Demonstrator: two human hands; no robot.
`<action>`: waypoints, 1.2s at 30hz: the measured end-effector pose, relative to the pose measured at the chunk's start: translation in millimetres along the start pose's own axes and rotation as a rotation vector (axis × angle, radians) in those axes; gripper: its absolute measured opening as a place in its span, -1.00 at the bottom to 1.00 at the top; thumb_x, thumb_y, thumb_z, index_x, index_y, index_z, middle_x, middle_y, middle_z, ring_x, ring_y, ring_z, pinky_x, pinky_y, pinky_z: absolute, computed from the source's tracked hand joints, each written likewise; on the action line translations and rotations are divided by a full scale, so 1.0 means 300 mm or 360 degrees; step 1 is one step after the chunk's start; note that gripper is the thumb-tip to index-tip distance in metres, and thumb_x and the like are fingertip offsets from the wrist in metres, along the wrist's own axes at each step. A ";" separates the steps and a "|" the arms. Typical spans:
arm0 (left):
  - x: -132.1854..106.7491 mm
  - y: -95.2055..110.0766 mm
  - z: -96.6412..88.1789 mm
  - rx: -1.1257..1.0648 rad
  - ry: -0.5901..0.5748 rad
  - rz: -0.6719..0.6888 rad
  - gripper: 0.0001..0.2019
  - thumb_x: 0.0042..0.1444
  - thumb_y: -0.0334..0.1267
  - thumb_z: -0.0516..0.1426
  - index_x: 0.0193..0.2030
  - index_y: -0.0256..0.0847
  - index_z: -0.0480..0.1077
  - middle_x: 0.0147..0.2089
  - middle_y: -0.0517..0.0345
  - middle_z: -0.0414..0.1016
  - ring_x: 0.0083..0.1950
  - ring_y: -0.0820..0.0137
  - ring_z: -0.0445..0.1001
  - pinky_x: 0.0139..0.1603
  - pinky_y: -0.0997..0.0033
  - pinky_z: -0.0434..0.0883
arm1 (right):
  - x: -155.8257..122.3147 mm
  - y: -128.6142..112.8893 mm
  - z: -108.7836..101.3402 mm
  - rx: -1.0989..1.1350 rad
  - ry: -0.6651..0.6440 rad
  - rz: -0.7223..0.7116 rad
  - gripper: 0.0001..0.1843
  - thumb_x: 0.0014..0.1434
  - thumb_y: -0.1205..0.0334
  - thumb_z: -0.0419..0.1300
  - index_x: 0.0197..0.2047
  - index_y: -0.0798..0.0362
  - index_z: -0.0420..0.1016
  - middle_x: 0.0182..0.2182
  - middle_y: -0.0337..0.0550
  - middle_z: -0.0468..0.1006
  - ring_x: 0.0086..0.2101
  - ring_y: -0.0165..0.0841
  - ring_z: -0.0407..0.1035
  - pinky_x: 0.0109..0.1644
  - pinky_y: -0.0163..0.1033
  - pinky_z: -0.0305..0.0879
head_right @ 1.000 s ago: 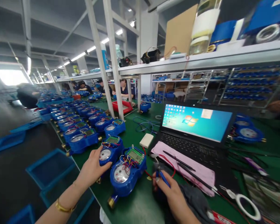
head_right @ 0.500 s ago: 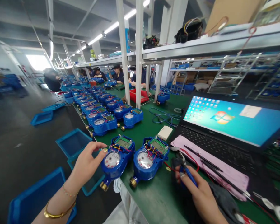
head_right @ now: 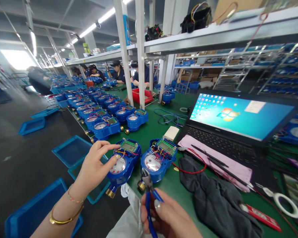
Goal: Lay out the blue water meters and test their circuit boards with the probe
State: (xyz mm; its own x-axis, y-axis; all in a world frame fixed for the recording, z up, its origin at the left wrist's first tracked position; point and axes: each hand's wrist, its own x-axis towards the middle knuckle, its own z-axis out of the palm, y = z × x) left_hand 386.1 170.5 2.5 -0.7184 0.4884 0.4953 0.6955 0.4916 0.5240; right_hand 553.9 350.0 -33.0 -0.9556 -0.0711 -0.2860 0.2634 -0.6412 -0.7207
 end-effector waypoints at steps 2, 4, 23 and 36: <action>-0.003 -0.005 0.004 0.0023 0.0006 -0.0026 -0.81 0.12 -0.27 0.06 -0.14 -0.08 0.42 -0.17 0.14 0.27 -0.09 0.32 0.30 -0.05 0.25 0.25 | 0.035 0.005 0.047 0.0126 -0.0117 0.0150 -0.55 -0.02 -0.09 0.33 -0.28 0.15 0.50 -0.44 -0.10 0.46 -0.45 -0.40 0.34 -0.37 -0.36 0.24; -0.007 -0.014 0.007 0.0013 0.0010 -0.0062 -0.83 0.10 -0.30 0.06 -0.19 -0.11 0.42 -0.19 0.15 0.29 -0.11 0.34 0.32 -0.06 0.26 0.26 | 0.070 0.003 0.085 0.0190 -0.0147 0.0281 -0.53 -0.05 -0.09 0.33 -0.28 0.17 0.49 -0.44 -0.11 0.46 -0.47 -0.41 0.35 -0.37 -0.35 0.27; -0.021 -0.032 0.019 -0.0064 0.0007 -0.0097 -0.80 0.08 -0.37 0.05 -0.15 -0.12 0.38 -0.17 0.17 0.35 -0.09 0.34 0.33 -0.05 0.29 0.29 | 0.201 0.001 0.191 0.0257 -0.0059 0.0513 -0.58 0.23 0.18 -0.18 -0.29 0.25 0.42 -0.48 -0.02 0.45 -0.54 -0.38 0.39 -0.41 -0.30 0.36; -0.019 -0.022 0.023 -0.0087 0.0013 -0.0105 -0.78 0.07 -0.38 0.02 -0.16 -0.15 0.39 -0.17 0.14 0.35 -0.10 0.32 0.33 -0.07 0.29 0.29 | 0.221 0.005 0.198 0.0258 -0.0031 0.0483 -0.62 0.21 0.18 -0.15 -0.25 0.24 0.40 -0.46 -0.02 0.44 -0.55 -0.38 0.35 -0.37 -0.26 0.32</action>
State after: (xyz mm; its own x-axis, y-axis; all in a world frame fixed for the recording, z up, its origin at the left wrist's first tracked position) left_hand 385.5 169.4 -8.4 -0.7628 0.4506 0.4639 0.6452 0.4822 0.5926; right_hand 483.1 298.9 -15.6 -0.8394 -0.2908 -0.4591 0.5134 -0.7014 -0.4945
